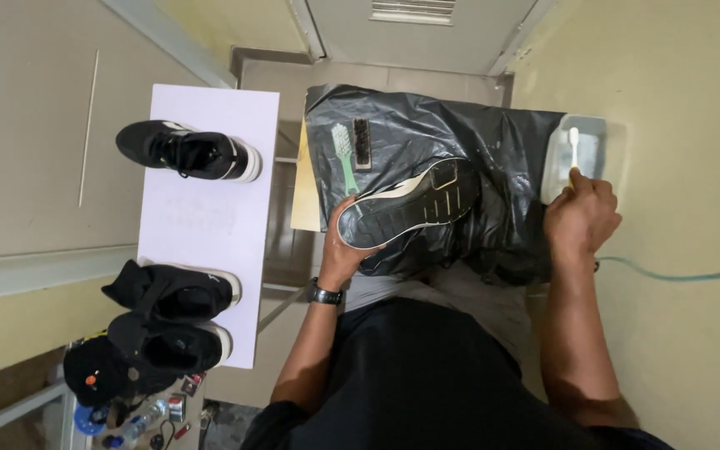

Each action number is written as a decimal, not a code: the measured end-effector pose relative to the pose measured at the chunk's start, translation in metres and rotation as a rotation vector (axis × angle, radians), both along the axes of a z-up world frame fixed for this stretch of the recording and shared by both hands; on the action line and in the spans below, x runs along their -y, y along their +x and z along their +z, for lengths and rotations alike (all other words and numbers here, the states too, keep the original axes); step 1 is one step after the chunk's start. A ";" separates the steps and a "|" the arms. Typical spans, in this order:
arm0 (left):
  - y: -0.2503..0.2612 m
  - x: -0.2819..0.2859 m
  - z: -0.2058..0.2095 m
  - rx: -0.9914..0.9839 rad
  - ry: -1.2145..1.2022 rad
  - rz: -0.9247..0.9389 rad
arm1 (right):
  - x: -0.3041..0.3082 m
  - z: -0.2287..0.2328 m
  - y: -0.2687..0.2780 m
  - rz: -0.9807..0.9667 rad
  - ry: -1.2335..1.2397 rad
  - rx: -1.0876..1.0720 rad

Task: The person scrubs a black and white sneaker with a toothbrush dipped in soapy water. They clean the upper, side, heel, and sole of the shoe, repeatedly dipping the brush into a container of soapy water to maintain coverage.

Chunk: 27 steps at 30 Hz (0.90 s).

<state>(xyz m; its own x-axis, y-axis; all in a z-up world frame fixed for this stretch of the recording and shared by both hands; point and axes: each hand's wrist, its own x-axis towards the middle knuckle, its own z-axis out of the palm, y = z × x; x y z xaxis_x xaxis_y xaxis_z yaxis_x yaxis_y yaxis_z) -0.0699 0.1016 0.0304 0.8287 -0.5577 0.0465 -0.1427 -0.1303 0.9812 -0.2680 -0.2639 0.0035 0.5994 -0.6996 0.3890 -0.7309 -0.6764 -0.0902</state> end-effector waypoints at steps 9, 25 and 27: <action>-0.001 0.001 -0.018 -0.072 -0.005 0.110 | 0.061 -0.064 0.001 -0.189 0.296 -0.208; 0.001 0.003 -0.015 -0.014 -0.084 0.081 | -0.227 0.037 0.041 0.747 0.634 0.315; 0.000 0.001 -0.018 -0.067 -0.111 0.078 | -0.238 0.046 0.047 0.818 0.675 0.366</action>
<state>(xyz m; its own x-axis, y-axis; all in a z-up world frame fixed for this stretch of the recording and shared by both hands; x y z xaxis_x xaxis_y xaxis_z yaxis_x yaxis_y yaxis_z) -0.0697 0.1007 0.0129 0.8726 -0.4860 0.0480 -0.0705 -0.0281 0.9971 -0.2214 -0.0257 0.0497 0.9024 -0.2819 0.3259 0.0567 -0.6720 -0.7383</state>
